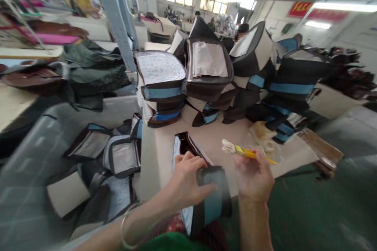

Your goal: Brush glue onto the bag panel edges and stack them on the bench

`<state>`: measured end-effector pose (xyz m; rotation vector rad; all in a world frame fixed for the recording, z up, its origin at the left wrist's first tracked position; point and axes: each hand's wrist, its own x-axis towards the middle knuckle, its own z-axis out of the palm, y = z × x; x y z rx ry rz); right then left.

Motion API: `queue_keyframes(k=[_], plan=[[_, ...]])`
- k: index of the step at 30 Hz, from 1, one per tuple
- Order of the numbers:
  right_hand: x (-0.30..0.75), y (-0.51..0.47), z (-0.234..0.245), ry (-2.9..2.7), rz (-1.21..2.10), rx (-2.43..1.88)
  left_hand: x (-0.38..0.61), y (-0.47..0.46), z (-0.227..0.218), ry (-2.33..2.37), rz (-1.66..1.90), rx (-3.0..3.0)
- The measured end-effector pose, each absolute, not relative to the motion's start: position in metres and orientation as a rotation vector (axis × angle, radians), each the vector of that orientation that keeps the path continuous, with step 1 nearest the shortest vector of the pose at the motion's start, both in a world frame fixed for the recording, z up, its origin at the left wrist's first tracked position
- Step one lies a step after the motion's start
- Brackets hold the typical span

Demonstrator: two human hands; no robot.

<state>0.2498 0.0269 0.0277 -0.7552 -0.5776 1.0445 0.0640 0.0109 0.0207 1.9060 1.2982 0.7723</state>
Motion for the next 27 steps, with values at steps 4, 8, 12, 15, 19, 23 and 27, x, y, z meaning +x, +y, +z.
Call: queue_keyframes(k=[4, 8, 12, 15, 19, 23, 27], plan=[[0.263, 0.002, 0.037, -0.715, 0.817, -0.888, 0.058, 0.016, 0.025, 1.139, 0.67, 1.917], [0.267, -0.026, 0.047, -0.992, 0.594, -1.014, 0.045, 0.03, 0.026, 0.911, 0.529, 1.909], [0.255, -0.039, 0.052, -1.372, 0.422, -1.049, 0.044, 0.041, 0.022, 0.832, 0.481, 1.788], [0.248, -0.037, 0.055, -1.677, 0.315, -1.042, 0.048, 0.041, 0.019, 0.814, 0.499, 1.708], [0.255, -0.027, 0.061, -1.88, 0.235, -1.087, 0.049, 0.036, 0.016, 0.918, 0.573, 1.684], [0.262, -0.024, 0.066, -1.787, 0.163, -1.17, 0.047, 0.034, 0.013, 1.018, 0.57, 1.708], [0.251, -0.027, 0.069, -1.808, 0.236, -1.086, 0.049, 0.033, 0.01, 1.019, 0.558, 1.734]])
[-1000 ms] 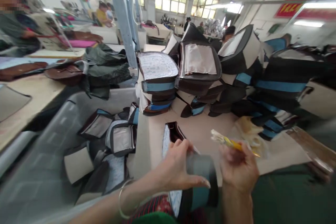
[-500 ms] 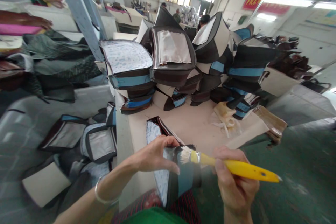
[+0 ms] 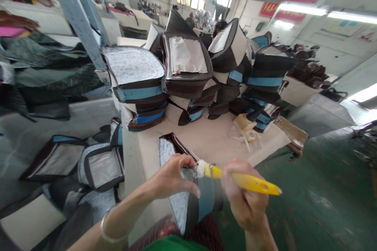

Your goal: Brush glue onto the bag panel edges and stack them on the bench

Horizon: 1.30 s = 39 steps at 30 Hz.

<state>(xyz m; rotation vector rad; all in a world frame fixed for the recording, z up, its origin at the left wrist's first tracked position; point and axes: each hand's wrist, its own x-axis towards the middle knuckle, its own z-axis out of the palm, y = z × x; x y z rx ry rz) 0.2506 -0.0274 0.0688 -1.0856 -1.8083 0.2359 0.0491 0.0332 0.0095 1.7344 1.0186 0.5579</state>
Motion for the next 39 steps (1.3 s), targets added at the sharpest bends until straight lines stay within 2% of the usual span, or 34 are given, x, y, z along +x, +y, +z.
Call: queue_keyframes(k=[2, 9, 13, 18, 24, 32, 39], plan=[[0.246, -0.028, 0.069, -1.866, 0.297, -1.097, 0.05, 0.032, 0.01, 1.016, 0.555, 1.725], [0.253, -0.024, 0.063, -1.803, 0.192, -1.155, 0.046, 0.029, 0.023, 1.025, 0.487, 1.793], [0.254, -0.019, 0.062, -1.513, 0.159, -1.194, 0.036, 0.036, 0.023, 0.896, 0.484, 1.623], [0.245, -0.009, 0.052, -1.311, 0.472, -1.134, 0.009, 0.045, 0.019, 0.567, 0.557, 1.346], [0.213, 0.009, 0.035, -1.091, 0.812, -0.955, -0.033, 0.037, -0.007, 0.555, 0.725, 1.113], [0.163, 0.02, 0.033, -1.276, 0.883, -0.853, -0.077, 0.032, -0.032, 0.617, 0.889, 1.05], [0.159, 0.016, 0.029, -1.654, 0.715, -0.682, -0.083, 0.028, -0.033, 0.61, 0.94, 1.006]])
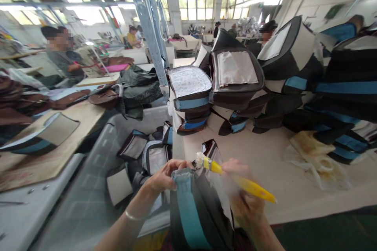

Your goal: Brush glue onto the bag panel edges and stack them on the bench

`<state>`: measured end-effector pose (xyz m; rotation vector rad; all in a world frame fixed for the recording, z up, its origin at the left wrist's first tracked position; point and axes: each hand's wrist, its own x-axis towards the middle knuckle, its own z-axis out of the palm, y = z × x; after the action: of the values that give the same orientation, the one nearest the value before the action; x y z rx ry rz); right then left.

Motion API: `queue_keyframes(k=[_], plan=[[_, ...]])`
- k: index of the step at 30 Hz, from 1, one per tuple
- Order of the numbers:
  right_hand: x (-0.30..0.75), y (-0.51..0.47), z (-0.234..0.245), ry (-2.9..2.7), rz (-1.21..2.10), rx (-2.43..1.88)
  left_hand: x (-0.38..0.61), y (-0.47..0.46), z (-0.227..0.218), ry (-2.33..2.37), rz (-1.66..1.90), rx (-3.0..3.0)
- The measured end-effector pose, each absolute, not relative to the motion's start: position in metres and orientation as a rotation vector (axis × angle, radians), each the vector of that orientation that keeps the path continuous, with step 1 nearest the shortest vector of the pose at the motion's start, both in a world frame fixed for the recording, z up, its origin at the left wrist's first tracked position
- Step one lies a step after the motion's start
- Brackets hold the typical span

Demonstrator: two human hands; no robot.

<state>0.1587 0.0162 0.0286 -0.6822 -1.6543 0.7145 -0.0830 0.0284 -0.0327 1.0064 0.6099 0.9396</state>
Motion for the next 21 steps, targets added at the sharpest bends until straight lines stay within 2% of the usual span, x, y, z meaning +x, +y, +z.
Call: queue_keyframes(k=[13, 21], plan=[[0.141, 0.011, 0.037, -2.004, 0.563, -0.449, -0.097, 0.024, -0.029, 0.673, 1.043, 0.807], [0.127, 0.004, 0.032, -1.919, 0.632, -0.409, -0.105, 0.025, -0.04, 0.76, 1.015, 0.807]])
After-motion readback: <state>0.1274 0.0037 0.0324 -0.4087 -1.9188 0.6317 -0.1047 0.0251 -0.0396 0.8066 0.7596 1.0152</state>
